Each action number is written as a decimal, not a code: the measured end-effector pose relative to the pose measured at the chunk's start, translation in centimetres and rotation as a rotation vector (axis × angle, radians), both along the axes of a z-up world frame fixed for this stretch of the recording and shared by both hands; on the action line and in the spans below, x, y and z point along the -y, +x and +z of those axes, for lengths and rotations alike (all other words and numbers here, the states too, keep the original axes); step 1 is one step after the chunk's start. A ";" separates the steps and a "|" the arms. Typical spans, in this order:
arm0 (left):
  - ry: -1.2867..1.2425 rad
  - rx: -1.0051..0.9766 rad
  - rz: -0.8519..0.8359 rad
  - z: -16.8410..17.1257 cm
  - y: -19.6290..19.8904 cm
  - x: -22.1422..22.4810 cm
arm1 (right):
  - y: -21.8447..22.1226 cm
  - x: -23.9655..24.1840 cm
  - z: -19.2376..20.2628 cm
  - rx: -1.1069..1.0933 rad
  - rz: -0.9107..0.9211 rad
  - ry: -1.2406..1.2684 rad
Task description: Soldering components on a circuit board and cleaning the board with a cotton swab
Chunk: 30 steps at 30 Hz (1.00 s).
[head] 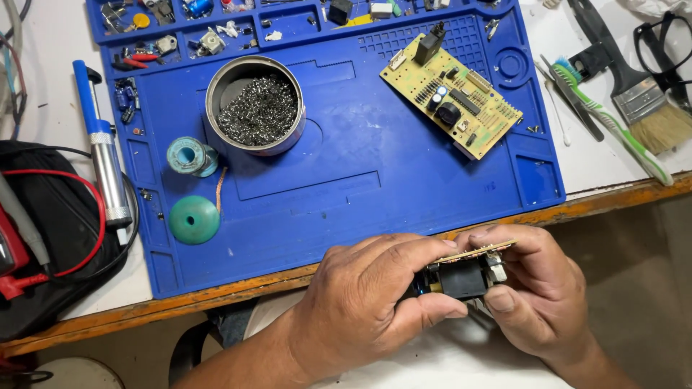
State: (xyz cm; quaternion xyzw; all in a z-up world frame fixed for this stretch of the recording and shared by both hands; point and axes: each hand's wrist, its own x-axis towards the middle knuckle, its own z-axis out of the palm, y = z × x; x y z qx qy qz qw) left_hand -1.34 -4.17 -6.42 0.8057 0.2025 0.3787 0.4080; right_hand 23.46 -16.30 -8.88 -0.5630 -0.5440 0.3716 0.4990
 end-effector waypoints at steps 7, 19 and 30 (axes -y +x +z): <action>0.091 0.032 0.042 -0.1 0.1 0.1 | 0.0 -0.5 0.2 0.028 0.086 0.053; 0.208 0.030 0.051 0.7 -0.1 0.9 | 0.1 -0.2 1.1 -0.013 0.147 0.063; 0.240 0.042 0.059 1.2 0.3 1.4 | -1.1 -0.9 4.3 -0.222 0.147 -0.059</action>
